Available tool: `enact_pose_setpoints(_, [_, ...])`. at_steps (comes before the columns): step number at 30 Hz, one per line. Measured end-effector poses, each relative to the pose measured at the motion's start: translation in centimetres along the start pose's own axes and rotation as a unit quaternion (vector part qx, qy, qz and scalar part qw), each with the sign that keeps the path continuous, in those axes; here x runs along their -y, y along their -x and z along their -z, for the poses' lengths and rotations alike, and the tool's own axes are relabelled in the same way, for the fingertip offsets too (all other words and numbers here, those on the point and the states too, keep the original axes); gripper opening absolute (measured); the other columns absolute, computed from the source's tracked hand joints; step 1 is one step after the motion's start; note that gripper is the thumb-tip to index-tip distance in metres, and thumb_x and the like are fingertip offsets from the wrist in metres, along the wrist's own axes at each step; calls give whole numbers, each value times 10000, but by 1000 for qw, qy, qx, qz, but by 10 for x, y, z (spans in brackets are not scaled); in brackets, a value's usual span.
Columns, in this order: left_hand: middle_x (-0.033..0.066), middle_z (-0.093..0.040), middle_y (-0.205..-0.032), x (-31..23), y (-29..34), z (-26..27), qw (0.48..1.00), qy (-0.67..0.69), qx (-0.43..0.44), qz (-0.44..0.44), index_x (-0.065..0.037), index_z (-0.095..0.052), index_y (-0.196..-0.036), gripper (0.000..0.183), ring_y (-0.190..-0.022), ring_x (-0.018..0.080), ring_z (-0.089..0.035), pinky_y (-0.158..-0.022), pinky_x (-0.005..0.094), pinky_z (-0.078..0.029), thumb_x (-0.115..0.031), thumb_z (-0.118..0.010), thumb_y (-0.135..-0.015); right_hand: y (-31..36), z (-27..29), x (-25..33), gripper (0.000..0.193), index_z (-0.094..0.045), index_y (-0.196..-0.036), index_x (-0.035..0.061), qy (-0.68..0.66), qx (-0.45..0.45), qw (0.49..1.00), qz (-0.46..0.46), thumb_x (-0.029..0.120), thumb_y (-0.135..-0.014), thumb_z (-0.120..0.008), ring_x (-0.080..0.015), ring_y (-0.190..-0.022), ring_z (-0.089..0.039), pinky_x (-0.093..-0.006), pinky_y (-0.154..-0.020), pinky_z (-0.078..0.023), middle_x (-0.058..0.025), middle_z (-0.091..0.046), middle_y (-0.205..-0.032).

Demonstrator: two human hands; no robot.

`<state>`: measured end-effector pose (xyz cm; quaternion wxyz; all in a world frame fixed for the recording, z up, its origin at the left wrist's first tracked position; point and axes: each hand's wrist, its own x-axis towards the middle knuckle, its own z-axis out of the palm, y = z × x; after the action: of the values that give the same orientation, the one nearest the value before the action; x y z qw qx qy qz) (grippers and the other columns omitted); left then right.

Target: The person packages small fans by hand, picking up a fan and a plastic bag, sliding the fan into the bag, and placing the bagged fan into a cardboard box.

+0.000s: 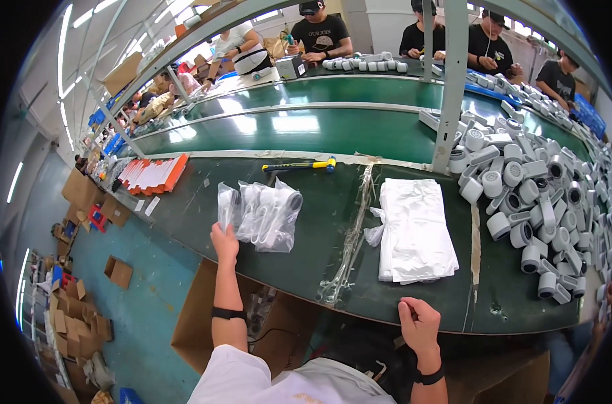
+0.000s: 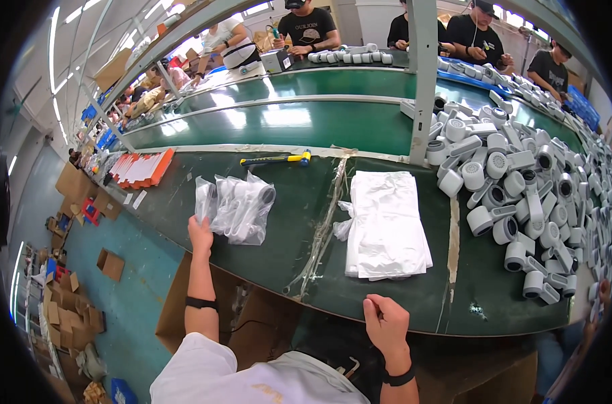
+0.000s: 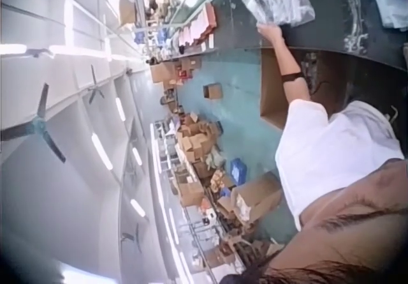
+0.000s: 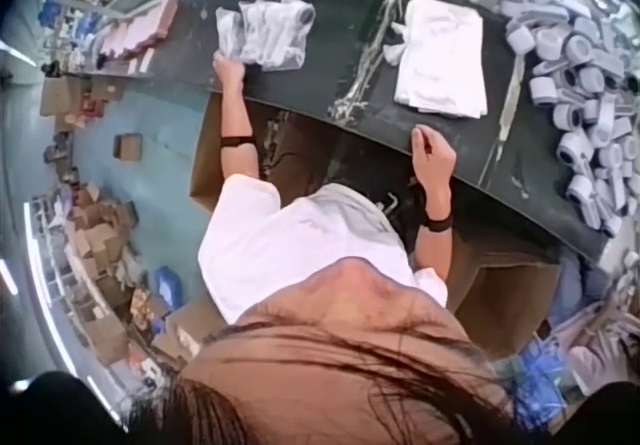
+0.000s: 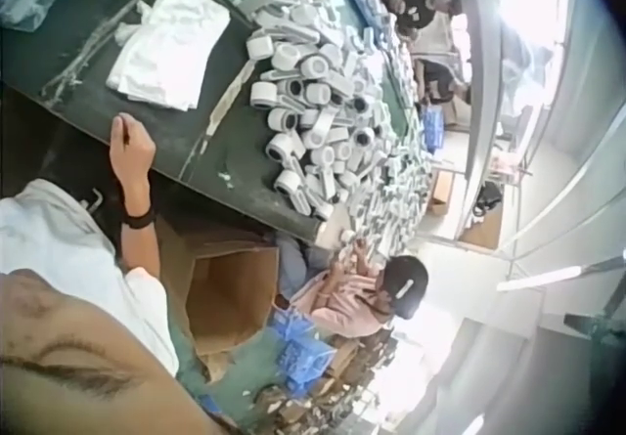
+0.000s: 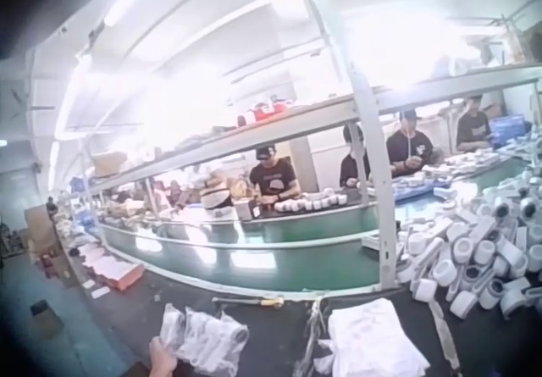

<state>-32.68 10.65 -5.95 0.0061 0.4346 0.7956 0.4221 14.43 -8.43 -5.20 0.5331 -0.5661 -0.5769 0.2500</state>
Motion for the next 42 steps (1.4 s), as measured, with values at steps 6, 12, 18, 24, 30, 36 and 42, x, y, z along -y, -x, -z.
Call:
enact_pose_setpoints(6, [213, -569, -1163, -12, 2, -4, 995, 77, 66, 17, -4, -493, -1306, 493, -1116, 402, -531, -964, 464, -420, -208, -676, -897, 4, -1, 1, 100, -694, -942, -19, -4, -8, 1000, 1, 67, -892, -697, -78, -569, -513, -235, -529, -419, -50, -625, -707])
enact_pose_setpoints(12, [159, -578, -1192, -54, 22, 10, 965, 16, -129, -228, -37, -579, -1229, 406, -1117, 319, -550, -947, 431, -435, -171, -695, -864, 2, 0, -1, 97, -704, -946, -7, 42, -36, 998, 31, 67, -883, -706, -90, -591, -556, -237, -545, -443, -63, -644, -727])
enact_pose_setpoints(18, [62, -560, -1130, -131, 144, 6, 895, 317, 191, -249, -5, -570, -1187, 264, -934, 130, -554, -796, 254, -464, 5, -600, -925, -2, 28, 17, 112, -710, -967, 21, -93, -60, 992, -69, 64, -864, -711, -96, -626, -594, -251, -565, -475, -68, -691, -788])
enact_pose_setpoints(24, [60, -556, -1146, -153, 202, -18, 830, 362, 355, -235, -18, -591, -1137, 254, -859, 103, -551, -750, 230, -465, 34, -628, -891, -19, 182, -17, 156, -684, -1001, 10, 248, -391, 885, -39, 62, -862, -637, -243, -791, -632, -334, -684, -512, -133, -678, -950])
enact_pose_setpoints(30, [106, -601, -1160, -219, 214, -5, 780, 269, 413, -385, -17, -625, -1111, 297, -874, 173, -584, -793, 279, -487, 3, -695, -823, -5, 349, -95, 472, -586, -1254, 100, 617, -248, 733, -142, 17, -789, -577, -315, -1199, -507, -448, -967, -466, -73, -578, -1301])
enact_pose_setpoints(36, [139, -650, -1045, -266, 234, -28, 720, 179, 382, -550, -28, -677, -1011, 249, -955, 346, -603, -838, 407, -502, -106, -760, -789, -2, 350, -104, 410, -641, -1149, 149, 626, -151, 744, -179, 61, -751, -691, -279, -1162, -524, -467, -918, -441, -59, -580, -1138])
enact_pose_setpoints(42, [112, -638, -966, -258, 234, -34, 737, 135, 342, -566, -38, -675, -940, 193, -864, 316, -590, -758, 404, -501, -87, -758, -773, 2, 292, -34, 319, -623, -1083, 42, 410, -162, 895, -68, 10, -776, -708, -269, -856, -651, -354, -712, -510, -108, -619, -1005])
